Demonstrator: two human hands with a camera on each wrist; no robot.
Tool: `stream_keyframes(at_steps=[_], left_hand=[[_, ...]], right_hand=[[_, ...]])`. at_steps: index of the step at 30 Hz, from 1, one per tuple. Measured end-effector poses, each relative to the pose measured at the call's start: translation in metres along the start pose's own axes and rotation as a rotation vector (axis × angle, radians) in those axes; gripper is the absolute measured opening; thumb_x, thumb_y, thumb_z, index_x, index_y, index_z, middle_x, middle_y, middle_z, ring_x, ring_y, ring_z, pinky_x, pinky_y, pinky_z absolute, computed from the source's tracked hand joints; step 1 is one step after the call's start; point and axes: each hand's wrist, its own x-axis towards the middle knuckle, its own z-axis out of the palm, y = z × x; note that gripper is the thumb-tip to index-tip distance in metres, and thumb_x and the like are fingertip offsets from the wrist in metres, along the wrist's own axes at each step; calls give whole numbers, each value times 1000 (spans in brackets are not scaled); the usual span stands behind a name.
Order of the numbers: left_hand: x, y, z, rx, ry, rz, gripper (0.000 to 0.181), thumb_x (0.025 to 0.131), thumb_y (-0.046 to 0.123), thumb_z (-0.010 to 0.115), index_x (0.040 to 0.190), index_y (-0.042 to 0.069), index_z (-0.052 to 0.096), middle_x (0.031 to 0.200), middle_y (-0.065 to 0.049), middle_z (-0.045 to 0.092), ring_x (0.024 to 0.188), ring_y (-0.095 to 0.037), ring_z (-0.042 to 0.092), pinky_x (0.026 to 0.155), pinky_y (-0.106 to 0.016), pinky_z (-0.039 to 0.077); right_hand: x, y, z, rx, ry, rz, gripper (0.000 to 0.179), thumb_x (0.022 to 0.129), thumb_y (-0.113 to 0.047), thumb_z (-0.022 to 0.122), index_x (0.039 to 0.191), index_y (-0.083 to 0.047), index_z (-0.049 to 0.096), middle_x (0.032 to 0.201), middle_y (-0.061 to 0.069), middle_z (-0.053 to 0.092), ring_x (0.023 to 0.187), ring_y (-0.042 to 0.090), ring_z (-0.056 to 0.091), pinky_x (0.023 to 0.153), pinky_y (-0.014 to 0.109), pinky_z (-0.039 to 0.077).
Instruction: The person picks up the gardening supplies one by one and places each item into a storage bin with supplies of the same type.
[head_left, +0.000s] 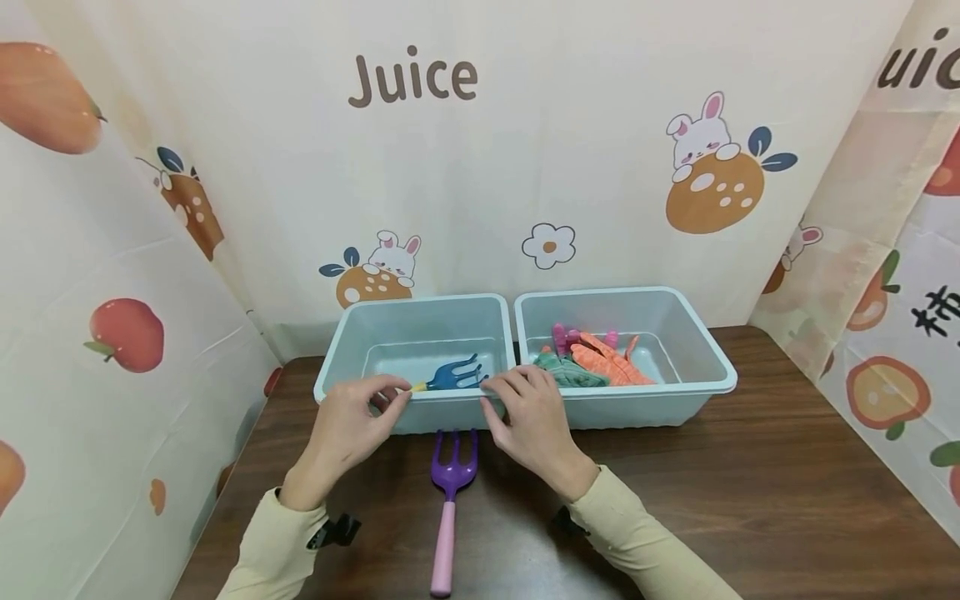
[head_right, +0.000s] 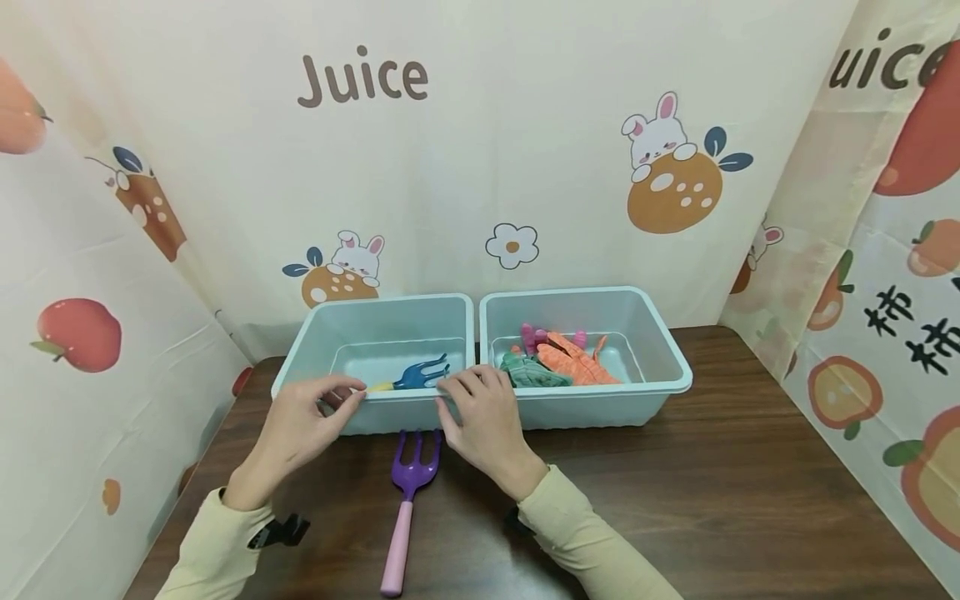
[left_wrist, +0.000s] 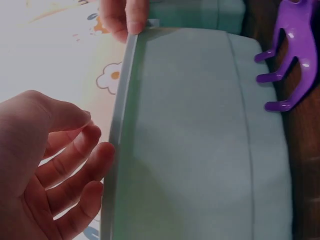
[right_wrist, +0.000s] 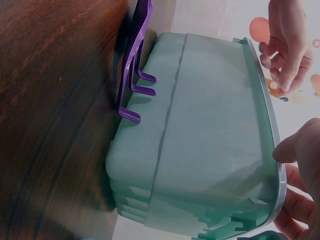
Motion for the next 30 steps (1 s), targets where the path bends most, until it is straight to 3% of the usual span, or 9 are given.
stream_keyframes(at_steps=[12, 30], left_hand=[[-11, -5, 4, -18, 34, 8, 8, 91, 8, 81, 96, 15, 83, 71, 11, 72, 65, -2, 65, 62, -32, 58], [-26, -6, 12, 1, -12, -13, 8, 92, 13, 81, 100, 14, 82, 73, 14, 72, 67, 1, 63, 62, -25, 54]], right_hand=[[-1, 0, -1, -3, -3, 7, 13, 93, -24, 80, 104, -17, 80, 101, -2, 77, 100, 26, 65, 92, 47, 53], [0, -2, 0, 8, 4, 8, 12, 93, -23, 80, 103, -16, 80, 100, -1, 77, 100, 25, 65, 92, 47, 53]])
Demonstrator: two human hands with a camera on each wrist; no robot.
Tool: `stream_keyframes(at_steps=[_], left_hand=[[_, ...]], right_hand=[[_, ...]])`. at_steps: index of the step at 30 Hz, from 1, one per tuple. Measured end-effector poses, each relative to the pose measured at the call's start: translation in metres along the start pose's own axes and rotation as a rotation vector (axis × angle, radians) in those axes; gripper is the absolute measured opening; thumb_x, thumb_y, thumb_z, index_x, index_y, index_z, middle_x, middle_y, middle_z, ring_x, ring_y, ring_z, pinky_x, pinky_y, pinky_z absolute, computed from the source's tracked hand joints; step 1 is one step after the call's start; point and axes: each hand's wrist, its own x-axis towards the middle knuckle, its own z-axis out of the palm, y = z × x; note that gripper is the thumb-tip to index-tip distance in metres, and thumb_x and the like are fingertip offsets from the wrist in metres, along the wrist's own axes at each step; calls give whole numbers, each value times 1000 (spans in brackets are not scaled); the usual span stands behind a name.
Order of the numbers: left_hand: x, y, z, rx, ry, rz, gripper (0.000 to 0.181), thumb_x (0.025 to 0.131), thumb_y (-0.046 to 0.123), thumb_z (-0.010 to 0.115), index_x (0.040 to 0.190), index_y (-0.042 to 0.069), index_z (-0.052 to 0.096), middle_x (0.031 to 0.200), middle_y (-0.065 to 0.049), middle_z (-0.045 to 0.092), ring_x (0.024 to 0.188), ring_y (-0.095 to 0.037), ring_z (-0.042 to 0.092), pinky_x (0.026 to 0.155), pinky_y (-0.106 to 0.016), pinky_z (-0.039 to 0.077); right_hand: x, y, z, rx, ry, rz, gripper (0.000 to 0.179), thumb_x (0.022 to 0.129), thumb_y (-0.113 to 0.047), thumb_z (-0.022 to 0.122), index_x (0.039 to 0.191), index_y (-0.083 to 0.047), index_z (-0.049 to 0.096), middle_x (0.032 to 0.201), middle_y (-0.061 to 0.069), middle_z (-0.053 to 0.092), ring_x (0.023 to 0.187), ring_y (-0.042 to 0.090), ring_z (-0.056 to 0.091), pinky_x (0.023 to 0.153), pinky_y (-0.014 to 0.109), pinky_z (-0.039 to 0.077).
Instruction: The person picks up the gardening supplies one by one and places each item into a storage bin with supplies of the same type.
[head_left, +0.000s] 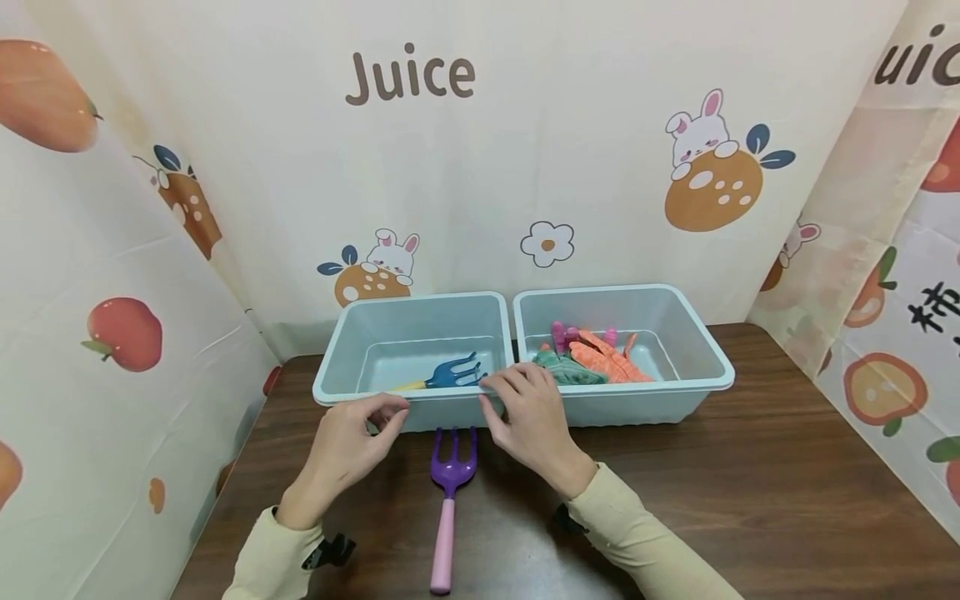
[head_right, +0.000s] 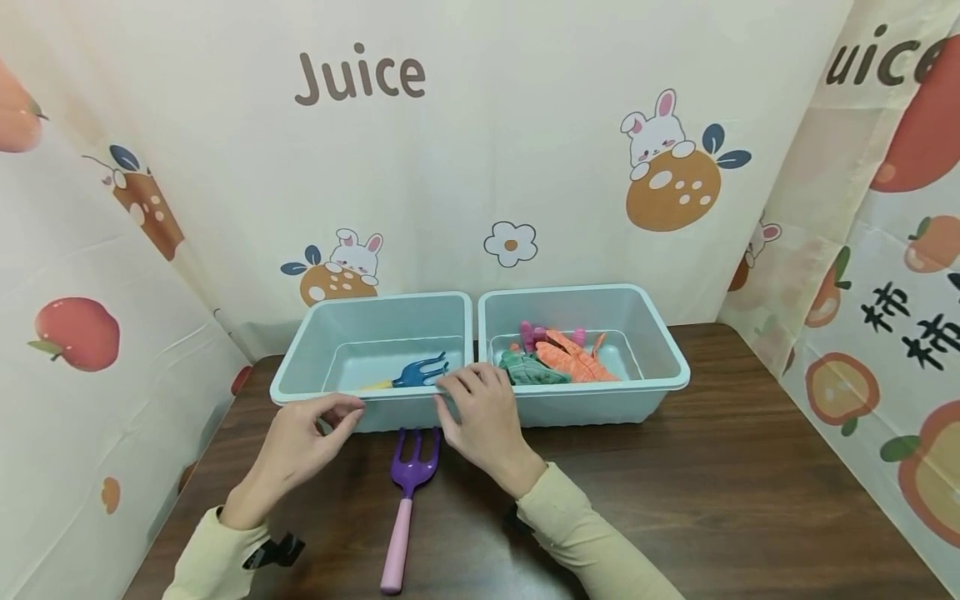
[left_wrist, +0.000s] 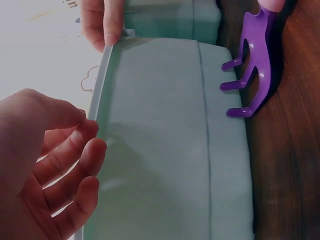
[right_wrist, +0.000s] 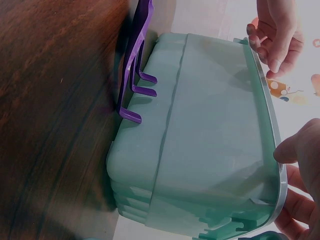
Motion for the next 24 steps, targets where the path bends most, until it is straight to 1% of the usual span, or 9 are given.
stream_keyframes(at_steps=[4, 8, 11, 14, 18, 21, 24], left_hand=[[-4, -1, 5, 13, 0, 16, 9, 91, 12, 82, 99, 16, 82, 73, 16, 71, 67, 3, 62, 62, -23, 51], [-10, 0, 11, 9, -11, 24, 12, 90, 11, 82, 100, 17, 81, 73, 18, 68, 65, 5, 56, 60, -21, 47], [-14, 1, 14, 2, -37, 14, 12, 90, 12, 82, 100, 19, 81, 73, 21, 67, 63, 7, 53, 60, -20, 45], [-18, 2, 17, 4, -68, -5, 10, 90, 14, 82, 99, 20, 80, 73, 22, 66, 64, 9, 53, 61, -20, 46], [-23, 4, 22, 6, -121, -37, 9, 90, 16, 83, 96, 21, 80, 73, 23, 66, 65, 9, 54, 62, -19, 46], [-27, 5, 26, -6, -164, -57, 9, 90, 17, 83, 95, 23, 80, 74, 24, 66, 66, 9, 54, 62, -19, 46], [-30, 7, 30, -33, -197, -56, 8, 91, 17, 82, 96, 23, 80, 74, 24, 67, 66, 10, 53, 62, -18, 46]], right_hand=[[0, 0, 0, 0, 1, -1, 12, 93, -23, 80, 103, -16, 80, 100, -2, 77, 100, 25, 65, 92, 47, 53], [1, 0, -1, -2, -3, -1, 12, 93, -23, 80, 103, -16, 80, 100, -2, 77, 100, 26, 65, 92, 48, 53], [1, 0, -1, -2, -5, -3, 13, 93, -23, 80, 104, -16, 80, 100, -1, 77, 100, 26, 65, 92, 48, 53], [2, -1, -1, -1, -3, -3, 13, 93, -23, 80, 104, -16, 80, 100, -1, 77, 100, 26, 65, 92, 48, 53], [2, -1, -1, 1, 0, -3, 12, 93, -23, 80, 103, -16, 80, 100, -1, 77, 99, 26, 65, 91, 48, 53], [1, -1, -1, 0, -2, -1, 13, 93, -23, 80, 104, -16, 80, 100, -1, 78, 99, 26, 65, 92, 48, 54], [1, -1, -1, -2, -5, 1, 13, 93, -23, 80, 104, -16, 80, 101, -1, 78, 100, 26, 65, 93, 48, 53]])
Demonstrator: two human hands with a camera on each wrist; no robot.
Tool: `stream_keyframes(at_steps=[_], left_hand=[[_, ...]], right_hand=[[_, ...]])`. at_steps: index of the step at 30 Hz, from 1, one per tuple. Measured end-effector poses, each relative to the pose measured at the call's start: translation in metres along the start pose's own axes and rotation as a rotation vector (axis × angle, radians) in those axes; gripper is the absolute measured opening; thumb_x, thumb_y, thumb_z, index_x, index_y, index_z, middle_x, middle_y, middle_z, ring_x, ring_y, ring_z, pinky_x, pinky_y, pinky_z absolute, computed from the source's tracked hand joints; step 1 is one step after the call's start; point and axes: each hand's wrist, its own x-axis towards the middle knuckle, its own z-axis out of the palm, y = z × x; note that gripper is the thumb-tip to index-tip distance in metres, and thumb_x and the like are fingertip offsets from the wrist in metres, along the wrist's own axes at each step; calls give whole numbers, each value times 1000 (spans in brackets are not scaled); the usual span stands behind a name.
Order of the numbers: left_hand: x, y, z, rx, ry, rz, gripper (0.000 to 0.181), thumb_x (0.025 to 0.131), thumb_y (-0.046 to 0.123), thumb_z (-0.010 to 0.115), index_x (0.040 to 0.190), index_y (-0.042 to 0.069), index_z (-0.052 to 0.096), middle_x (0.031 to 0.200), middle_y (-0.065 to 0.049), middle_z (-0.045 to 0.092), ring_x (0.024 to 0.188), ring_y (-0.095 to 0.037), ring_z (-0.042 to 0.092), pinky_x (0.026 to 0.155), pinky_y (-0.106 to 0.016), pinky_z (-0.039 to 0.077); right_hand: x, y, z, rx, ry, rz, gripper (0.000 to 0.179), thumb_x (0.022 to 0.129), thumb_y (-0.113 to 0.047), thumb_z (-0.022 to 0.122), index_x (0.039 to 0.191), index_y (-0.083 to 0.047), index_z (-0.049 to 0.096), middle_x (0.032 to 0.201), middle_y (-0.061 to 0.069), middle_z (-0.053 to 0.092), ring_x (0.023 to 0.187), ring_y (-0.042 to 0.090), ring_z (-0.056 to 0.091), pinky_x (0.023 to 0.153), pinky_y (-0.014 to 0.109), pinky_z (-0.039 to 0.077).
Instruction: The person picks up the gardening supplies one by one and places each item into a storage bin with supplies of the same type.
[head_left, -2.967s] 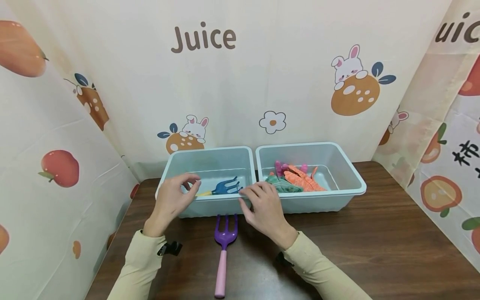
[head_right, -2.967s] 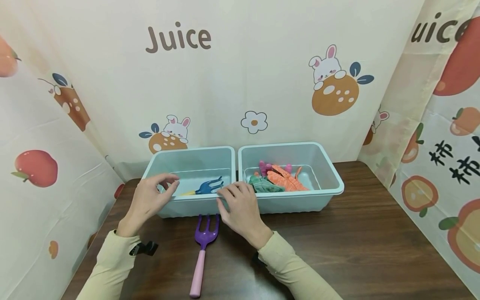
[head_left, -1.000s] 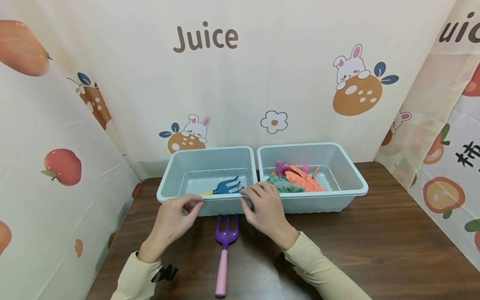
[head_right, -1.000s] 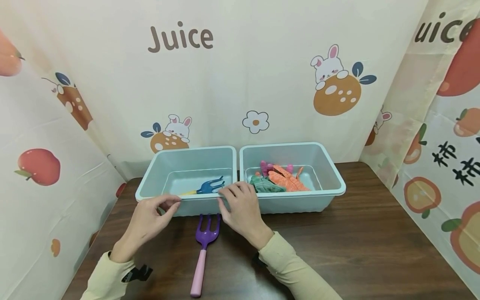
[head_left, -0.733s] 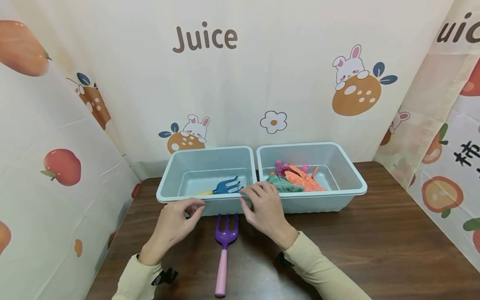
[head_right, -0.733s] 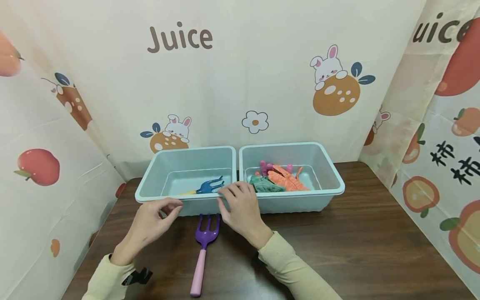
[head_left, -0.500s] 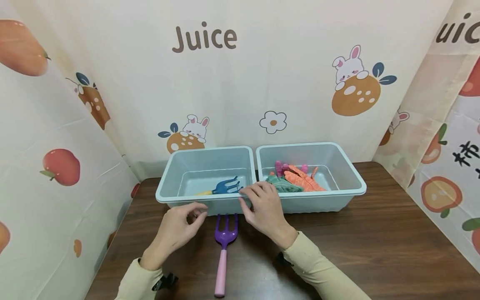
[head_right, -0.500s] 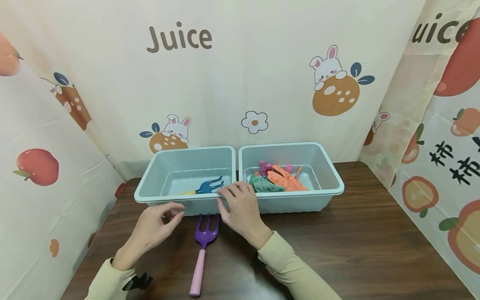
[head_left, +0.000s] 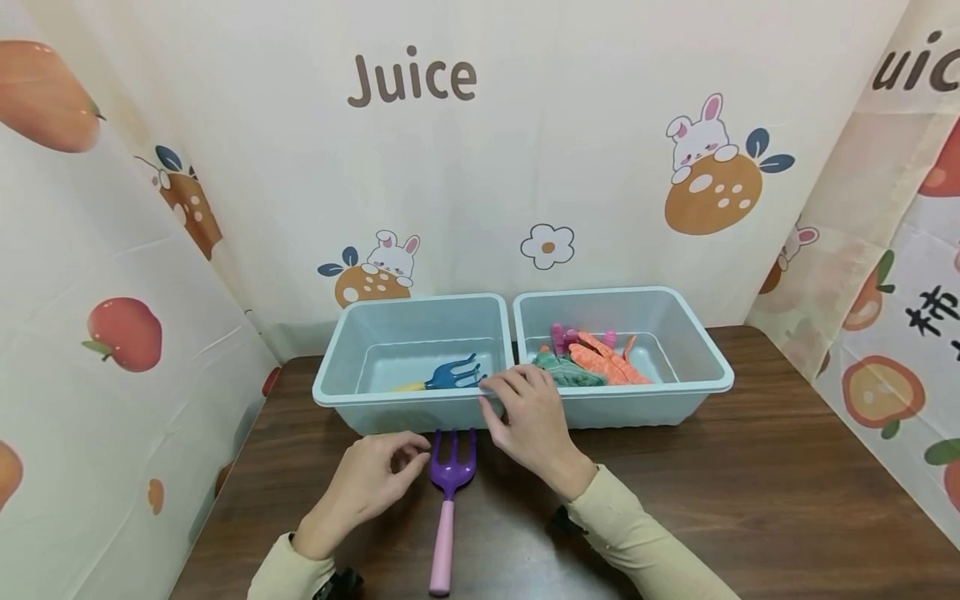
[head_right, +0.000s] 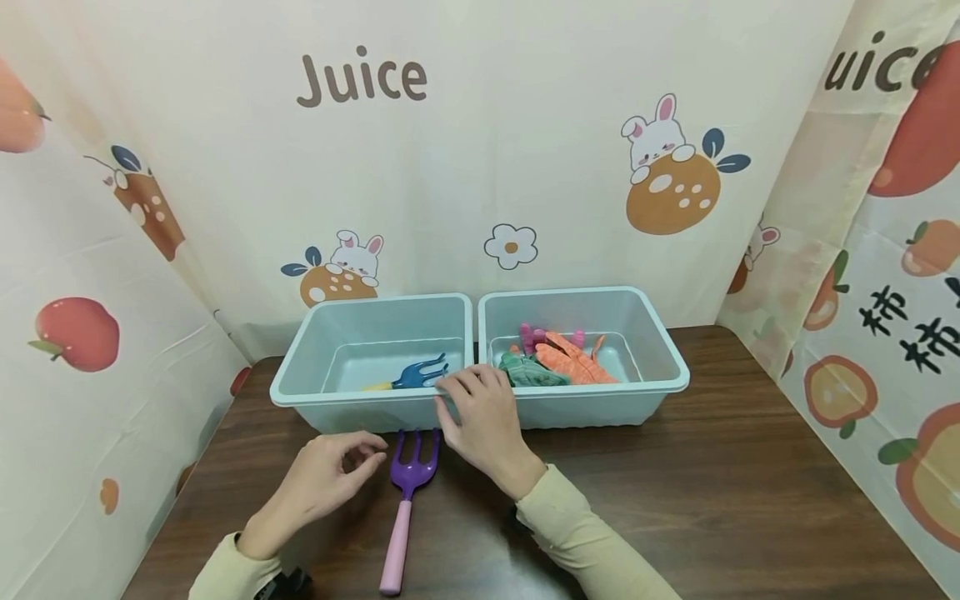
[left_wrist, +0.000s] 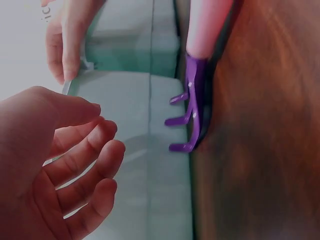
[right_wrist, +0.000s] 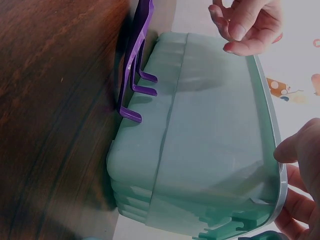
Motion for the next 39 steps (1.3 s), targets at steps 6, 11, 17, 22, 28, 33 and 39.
stream_keyframes(at_steps=[6, 11, 17, 22, 28, 33, 39], left_hand=[[-3, 5, 7, -26, -49, 20, 7, 92, 18, 81, 99, 18, 81, 75, 22, 67, 65, 10, 52, 61, -18, 46], [-6, 7, 12, -10, -106, 10, 7, 93, 20, 80, 100, 19, 80, 74, 23, 64, 62, 10, 49, 58, -18, 43], [-8, 10, 16, -6, -154, 10, 8, 94, 22, 79, 102, 20, 80, 75, 21, 66, 62, 10, 50, 57, -18, 43], [-8, 10, 18, -16, -148, 20, 7, 94, 21, 79, 101, 19, 80, 76, 20, 68, 62, 10, 51, 57, -17, 44], [-10, 9, 21, -19, -149, 23, 6, 94, 21, 79, 100, 20, 80, 75, 21, 67, 61, 10, 50, 57, -17, 44], [-11, 9, 22, -34, -165, 15, 8, 95, 21, 78, 101, 18, 81, 74, 20, 66, 61, 10, 51, 57, -18, 44], [-11, 10, 23, -50, -198, -7, 12, 96, 23, 78, 106, 17, 80, 76, 19, 66, 61, 9, 51, 56, -18, 44]], right_hand=[[0, 0, 0, -1, -7, 4, 14, 94, -25, 80, 105, -16, 80, 101, -1, 77, 101, 26, 65, 94, 48, 53], [-1, 0, 1, 2, -4, 1, 14, 94, -24, 79, 105, -16, 80, 101, -1, 77, 101, 26, 65, 94, 48, 53], [-1, 0, 1, 1, -2, 0, 14, 94, -24, 79, 105, -16, 80, 101, -1, 77, 101, 26, 66, 94, 49, 53], [-1, 0, 2, -1, -3, 1, 14, 94, -24, 79, 105, -16, 80, 101, -1, 77, 101, 27, 66, 95, 49, 54], [-1, 0, 2, -4, 5, -6, 13, 94, -24, 79, 105, -16, 80, 101, -1, 77, 101, 27, 66, 94, 49, 54], [-1, 1, 2, -2, 7, -6, 13, 94, -23, 79, 104, -16, 79, 101, -1, 77, 100, 26, 65, 93, 48, 53], [-2, 1, 2, -2, 12, -12, 13, 93, -23, 80, 104, -16, 79, 100, -1, 77, 99, 26, 65, 92, 48, 53]])
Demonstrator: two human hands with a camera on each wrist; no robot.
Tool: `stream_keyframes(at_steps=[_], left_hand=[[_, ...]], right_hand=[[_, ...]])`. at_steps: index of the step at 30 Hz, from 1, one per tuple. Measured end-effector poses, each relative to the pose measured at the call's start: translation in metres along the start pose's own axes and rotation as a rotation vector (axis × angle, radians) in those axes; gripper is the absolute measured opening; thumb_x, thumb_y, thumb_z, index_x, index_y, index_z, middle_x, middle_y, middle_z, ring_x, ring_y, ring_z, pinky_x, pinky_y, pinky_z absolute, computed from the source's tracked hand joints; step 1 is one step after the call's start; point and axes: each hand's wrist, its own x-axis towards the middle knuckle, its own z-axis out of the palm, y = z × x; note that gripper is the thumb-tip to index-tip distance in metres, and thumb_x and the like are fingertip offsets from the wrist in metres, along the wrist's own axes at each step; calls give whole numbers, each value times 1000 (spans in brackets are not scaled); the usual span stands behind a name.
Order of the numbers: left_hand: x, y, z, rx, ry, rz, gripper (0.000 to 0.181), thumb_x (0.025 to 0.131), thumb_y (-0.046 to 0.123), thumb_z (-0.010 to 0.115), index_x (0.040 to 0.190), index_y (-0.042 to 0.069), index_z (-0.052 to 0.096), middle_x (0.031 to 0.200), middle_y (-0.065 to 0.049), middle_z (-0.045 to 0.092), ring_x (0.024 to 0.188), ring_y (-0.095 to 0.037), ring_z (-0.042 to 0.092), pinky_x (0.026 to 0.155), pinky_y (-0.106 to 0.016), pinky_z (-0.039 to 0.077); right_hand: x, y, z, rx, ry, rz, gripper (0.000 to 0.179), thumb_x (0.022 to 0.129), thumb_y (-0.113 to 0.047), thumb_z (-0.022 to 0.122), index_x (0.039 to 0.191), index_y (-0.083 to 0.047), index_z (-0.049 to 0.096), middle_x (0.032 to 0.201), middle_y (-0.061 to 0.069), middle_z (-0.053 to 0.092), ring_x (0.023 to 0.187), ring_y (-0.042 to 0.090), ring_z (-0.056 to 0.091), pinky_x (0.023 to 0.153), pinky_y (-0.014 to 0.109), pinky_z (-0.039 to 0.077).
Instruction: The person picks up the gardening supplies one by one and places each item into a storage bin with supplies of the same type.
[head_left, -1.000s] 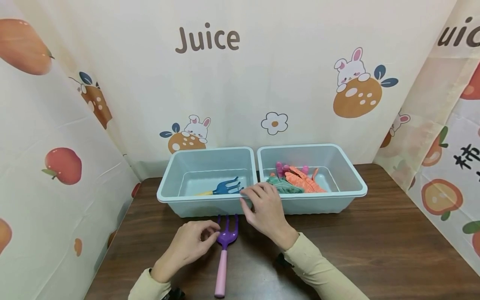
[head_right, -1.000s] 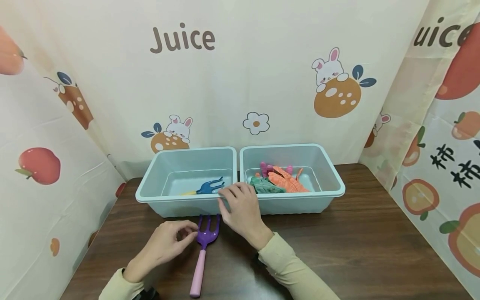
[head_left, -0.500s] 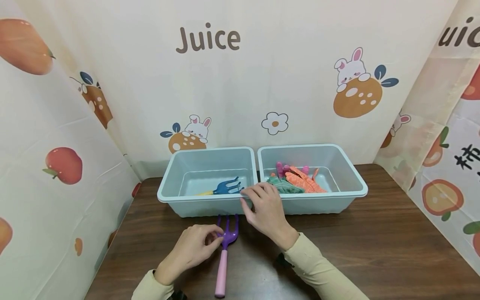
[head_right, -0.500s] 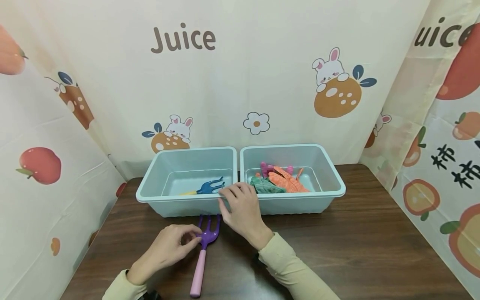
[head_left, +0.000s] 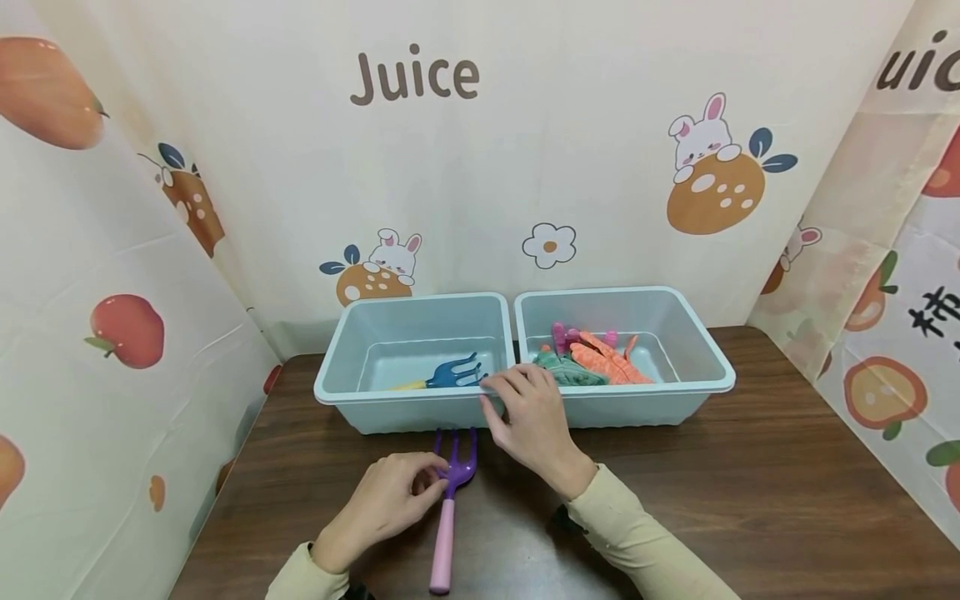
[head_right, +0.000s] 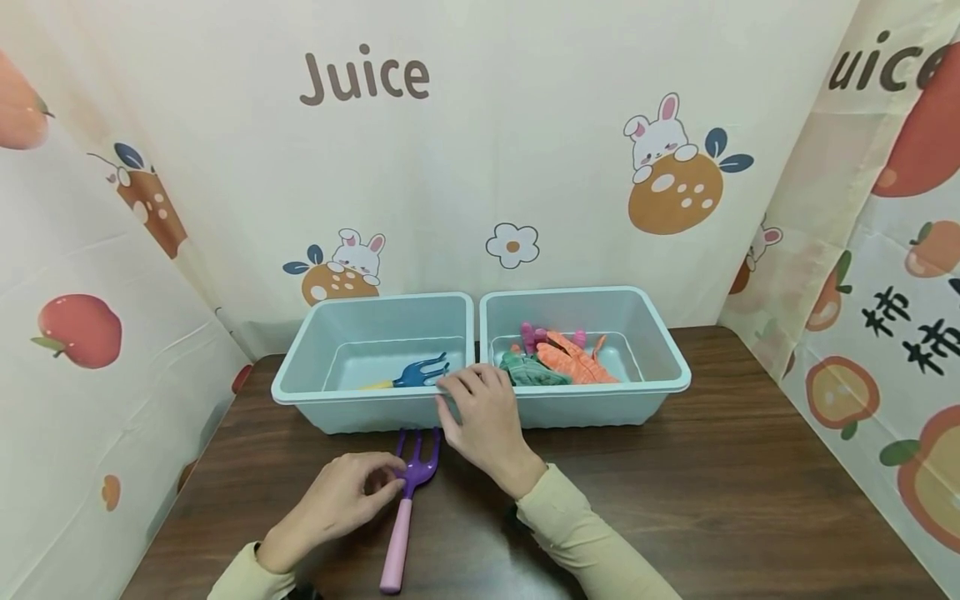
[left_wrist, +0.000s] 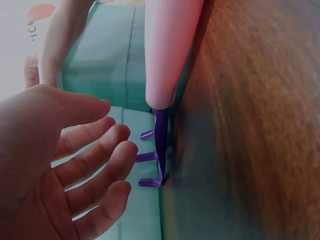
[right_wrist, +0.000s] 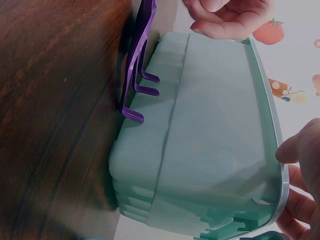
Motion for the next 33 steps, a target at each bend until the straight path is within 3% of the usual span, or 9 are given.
stream_keyframes(at_steps=[15, 33], left_hand=[[-2, 0, 9, 26, -23, -6, 11, 96, 25, 78, 105, 20, 80, 71, 23, 58, 59, 9, 48, 55, -19, 41], [-3, 3, 16, 64, -21, -19, 8, 94, 27, 78, 100, 22, 79, 78, 20, 66, 63, 8, 51, 56, -20, 42]], right_hand=[[1, 0, 2, 6, 0, 4, 12, 94, -23, 79, 104, -16, 79, 102, -1, 77, 100, 26, 64, 92, 47, 53], [0, 0, 1, 1, 2, 2, 13, 93, -23, 79, 104, -17, 79, 102, -1, 77, 99, 26, 65, 92, 47, 53]])
